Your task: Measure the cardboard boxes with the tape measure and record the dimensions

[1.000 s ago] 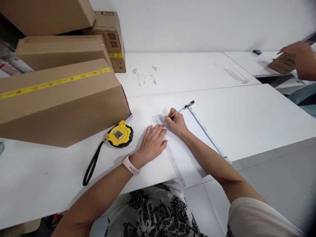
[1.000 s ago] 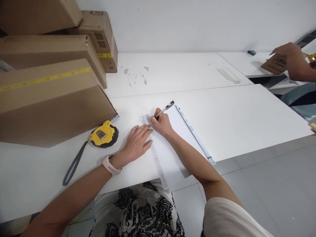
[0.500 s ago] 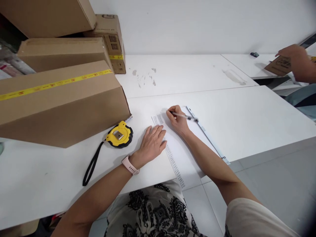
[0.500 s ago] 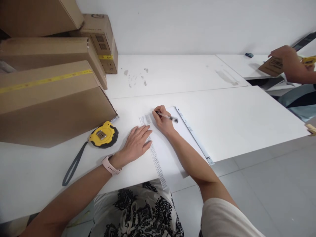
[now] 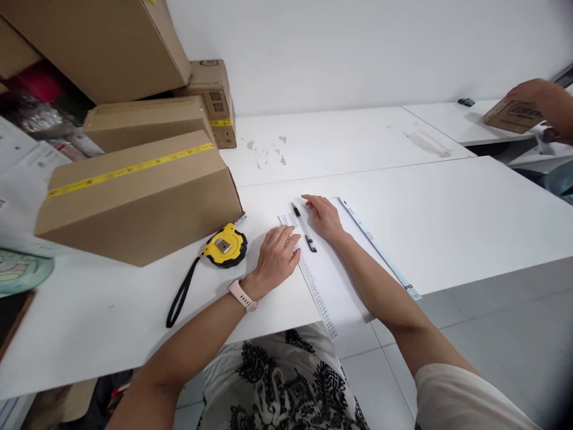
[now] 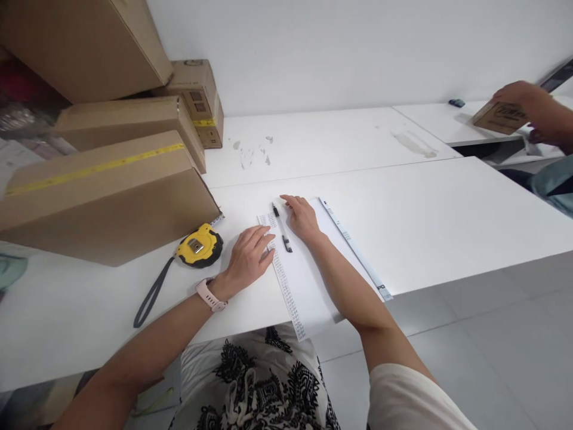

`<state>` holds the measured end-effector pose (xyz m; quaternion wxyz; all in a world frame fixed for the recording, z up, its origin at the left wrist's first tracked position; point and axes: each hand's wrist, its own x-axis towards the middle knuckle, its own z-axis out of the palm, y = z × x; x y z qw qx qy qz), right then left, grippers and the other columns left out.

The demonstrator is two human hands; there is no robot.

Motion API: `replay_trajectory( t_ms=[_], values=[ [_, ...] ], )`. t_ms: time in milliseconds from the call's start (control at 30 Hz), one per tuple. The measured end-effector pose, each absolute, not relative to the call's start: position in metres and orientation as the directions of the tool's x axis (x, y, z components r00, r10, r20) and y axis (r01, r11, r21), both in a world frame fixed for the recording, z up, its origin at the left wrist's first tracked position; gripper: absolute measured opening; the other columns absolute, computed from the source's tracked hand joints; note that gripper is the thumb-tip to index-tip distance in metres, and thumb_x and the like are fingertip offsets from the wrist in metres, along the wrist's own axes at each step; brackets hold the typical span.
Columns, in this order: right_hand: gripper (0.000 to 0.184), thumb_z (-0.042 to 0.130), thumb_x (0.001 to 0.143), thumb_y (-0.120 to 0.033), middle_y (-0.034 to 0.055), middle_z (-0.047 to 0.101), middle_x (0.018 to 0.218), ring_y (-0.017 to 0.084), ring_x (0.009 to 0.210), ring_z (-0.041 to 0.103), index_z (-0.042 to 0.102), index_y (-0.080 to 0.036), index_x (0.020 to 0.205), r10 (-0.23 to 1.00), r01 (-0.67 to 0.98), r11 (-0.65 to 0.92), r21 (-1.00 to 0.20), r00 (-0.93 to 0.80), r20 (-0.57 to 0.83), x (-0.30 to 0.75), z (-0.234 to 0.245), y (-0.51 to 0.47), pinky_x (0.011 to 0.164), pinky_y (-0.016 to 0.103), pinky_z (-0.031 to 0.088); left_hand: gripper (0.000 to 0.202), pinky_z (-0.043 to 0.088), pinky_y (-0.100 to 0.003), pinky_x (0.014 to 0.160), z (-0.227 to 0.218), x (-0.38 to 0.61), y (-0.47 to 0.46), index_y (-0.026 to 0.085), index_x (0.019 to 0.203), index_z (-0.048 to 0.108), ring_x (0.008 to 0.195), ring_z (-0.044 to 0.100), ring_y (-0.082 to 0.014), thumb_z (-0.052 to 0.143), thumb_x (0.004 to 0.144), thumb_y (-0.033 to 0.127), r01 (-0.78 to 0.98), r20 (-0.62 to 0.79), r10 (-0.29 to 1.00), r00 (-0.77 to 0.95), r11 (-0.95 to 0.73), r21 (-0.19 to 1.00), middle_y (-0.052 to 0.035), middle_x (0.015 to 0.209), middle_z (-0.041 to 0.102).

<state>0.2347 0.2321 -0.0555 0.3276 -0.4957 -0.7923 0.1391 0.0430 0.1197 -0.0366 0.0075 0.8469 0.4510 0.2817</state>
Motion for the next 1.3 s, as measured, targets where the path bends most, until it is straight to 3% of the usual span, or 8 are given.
replay_trajectory(
  t_ms=[133, 267, 433, 567, 800, 967, 1133, 1300],
  values=[
    [0.049, 0.038, 0.087, -0.007, 0.0127, 0.071, 0.104, 0.028, 0.101, 0.061, 0.064, -0.017, 0.127, 0.871, 0.709, 0.474, -0.521, -0.292, 0.396, 0.234, -0.057, 0.233, 0.093, 0.042, 0.049, 0.019, 0.047, -0.049, 0.103, -0.015, 0.031, 0.113, 0.017, 0.109, 0.067, 0.118, 0.060, -0.0314, 0.055, 0.094, 0.016, 0.842, 0.621, 0.730, 0.287, -0.501, 0.200, -0.0154, 0.120, 0.068],
    [0.044, 0.039, 0.087, -0.009, 0.0137, 0.071, 0.104, 0.029, 0.102, 0.061, 0.067, -0.016, 0.120, 0.874, 0.714, 0.466, -0.523, -0.279, 0.398, 0.231, -0.060, 0.235, 0.090, 0.042, 0.049, 0.026, 0.044, -0.053, 0.104, -0.007, 0.002, 0.089, 0.017, 0.117, 0.062, 0.121, 0.055, -0.0352, 0.061, 0.092, 0.025, 0.941, 0.704, 0.710, 0.024, -0.254, 0.225, -0.0181, 0.127, 0.062],
    [0.039, 0.041, 0.090, -0.014, 0.0143, 0.071, 0.105, 0.030, 0.103, 0.061, 0.070, -0.016, 0.116, 0.880, 0.711, 0.451, -0.539, -0.254, 0.401, 0.229, -0.065, 0.237, 0.088, 0.043, 0.049, 0.069, 0.044, -0.061, 0.099, -0.015, -0.035, 0.071, 0.014, 0.139, 0.045, 0.126, 0.050, -0.0429, 0.074, 0.083, 0.043, 0.933, 0.469, 0.853, -0.227, 0.052, 0.357, -0.0237, 0.139, 0.054],
    [0.038, 0.042, 0.090, -0.013, 0.0148, 0.071, 0.108, 0.030, 0.103, 0.061, 0.070, -0.016, 0.115, 0.886, 0.703, 0.443, -0.557, -0.247, 0.393, 0.229, -0.066, 0.238, 0.089, 0.043, 0.048, 0.079, 0.040, -0.064, 0.102, -0.021, -0.049, 0.081, 0.014, 0.140, 0.045, 0.128, 0.049, -0.0442, 0.080, 0.074, 0.043, 0.859, 0.299, 0.906, -0.299, 0.119, 0.498, -0.0237, 0.135, 0.056],
    [0.035, 0.042, 0.091, -0.013, 0.0143, 0.071, 0.108, 0.028, 0.104, 0.061, 0.072, -0.016, 0.109, 0.876, 0.725, 0.455, -0.517, -0.262, 0.404, 0.229, -0.069, 0.239, 0.089, 0.038, 0.047, 0.068, 0.050, -0.054, 0.098, -0.020, -0.053, 0.079, 0.018, 0.126, 0.056, 0.110, 0.064, -0.0343, 0.082, 0.066, 0.035, 0.744, 0.355, 0.889, -0.289, -0.024, 0.667, -0.0145, 0.117, 0.065],
    [0.035, 0.042, 0.092, -0.013, 0.0137, 0.071, 0.110, 0.027, 0.106, 0.062, 0.072, -0.016, 0.108, 0.876, 0.737, 0.456, -0.499, -0.274, 0.397, 0.228, -0.068, 0.240, 0.091, 0.037, 0.047, 0.069, 0.058, -0.043, 0.085, 0.011, -0.071, 0.054, 0.027, 0.132, 0.050, 0.105, 0.069, -0.0298, 0.078, 0.074, 0.051, 0.571, 0.476, 0.843, -0.251, -0.269, 0.776, -0.0095, 0.118, 0.068],
    [0.035, 0.041, 0.094, -0.015, 0.0140, 0.072, 0.110, 0.028, 0.107, 0.062, 0.071, -0.015, 0.112, 0.878, 0.749, 0.452, -0.484, -0.277, 0.390, 0.228, -0.063, 0.234, 0.092, 0.039, 0.047, 0.075, 0.056, -0.036, 0.080, 0.068, -0.132, 0.036, 0.023, 0.129, 0.055, 0.100, 0.067, -0.0276, 0.077, 0.068, 0.060, 0.388, 0.576, 0.707, -0.410, -0.436, 0.812, -0.0084, 0.113, 0.068],
    [0.035, 0.043, 0.093, -0.020, 0.0148, 0.073, 0.112, 0.030, 0.111, 0.062, 0.071, -0.016, 0.113, 0.876, 0.680, 0.445, -0.582, -0.198, 0.439, 0.216, -0.046, 0.224, 0.096, 0.045, 0.049, 0.068, 0.054, -0.029, 0.079, 0.086, -0.188, 0.011, 0.022, 0.114, 0.067, 0.096, 0.066, -0.0223, 0.086, 0.056, 0.052, 0.156, 0.501, 0.620, -0.604, -0.525, 0.837, -0.0040, 0.108, 0.070]
  ],
)
